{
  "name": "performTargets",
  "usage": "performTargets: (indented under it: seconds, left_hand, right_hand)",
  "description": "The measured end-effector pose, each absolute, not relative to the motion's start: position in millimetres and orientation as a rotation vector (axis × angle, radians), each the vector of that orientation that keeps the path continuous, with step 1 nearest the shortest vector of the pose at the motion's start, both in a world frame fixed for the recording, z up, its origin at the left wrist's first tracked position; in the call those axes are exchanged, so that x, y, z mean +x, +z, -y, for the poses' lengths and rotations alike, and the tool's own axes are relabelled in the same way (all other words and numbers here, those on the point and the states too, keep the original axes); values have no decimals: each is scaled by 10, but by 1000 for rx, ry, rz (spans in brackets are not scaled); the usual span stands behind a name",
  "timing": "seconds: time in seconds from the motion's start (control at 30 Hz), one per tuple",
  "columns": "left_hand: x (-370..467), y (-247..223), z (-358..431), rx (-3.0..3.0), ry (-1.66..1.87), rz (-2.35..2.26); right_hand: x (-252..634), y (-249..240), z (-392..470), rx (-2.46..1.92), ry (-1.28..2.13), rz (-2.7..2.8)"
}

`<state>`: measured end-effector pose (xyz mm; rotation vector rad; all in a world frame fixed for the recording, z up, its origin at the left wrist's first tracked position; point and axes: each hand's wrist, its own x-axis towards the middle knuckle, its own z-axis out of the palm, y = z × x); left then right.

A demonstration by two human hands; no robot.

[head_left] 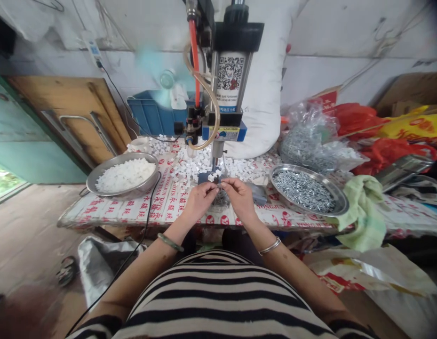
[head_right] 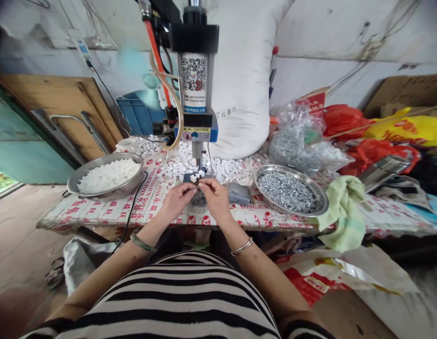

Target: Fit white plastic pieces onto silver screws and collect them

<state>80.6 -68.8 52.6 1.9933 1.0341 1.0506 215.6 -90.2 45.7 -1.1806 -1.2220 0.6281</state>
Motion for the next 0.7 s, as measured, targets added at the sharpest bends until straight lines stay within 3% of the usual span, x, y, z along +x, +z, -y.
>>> performTargets:
  seconds: [0.13, 0.3, 0.4, 0.5, 0.6, 0.7]
  left_hand:
    - [849, 507, 689, 1953, 1066, -1063]
    - [891, 449, 709, 1673, 892, -972]
    - [805, 497, 614, 1794, 772, -982]
    - [581, 580, 301, 2288, 496, -1378]
    - [312, 577, -132, 2238, 336, -1804]
    - [130, 474, -419, 2216, 224, -1918]
  right_hand:
    - [2112, 411, 944, -1213, 569, 1252]
    - [2149, 325, 969, -1262, 454, 1423]
    - [2205, 251, 973, -1272, 363, 1560]
    - [2239, 174, 979, -1345, 262, 1615]
    - [2245, 120, 983, -1399, 230, 1592]
    - [2239, 104, 986, -1408, 233, 1576]
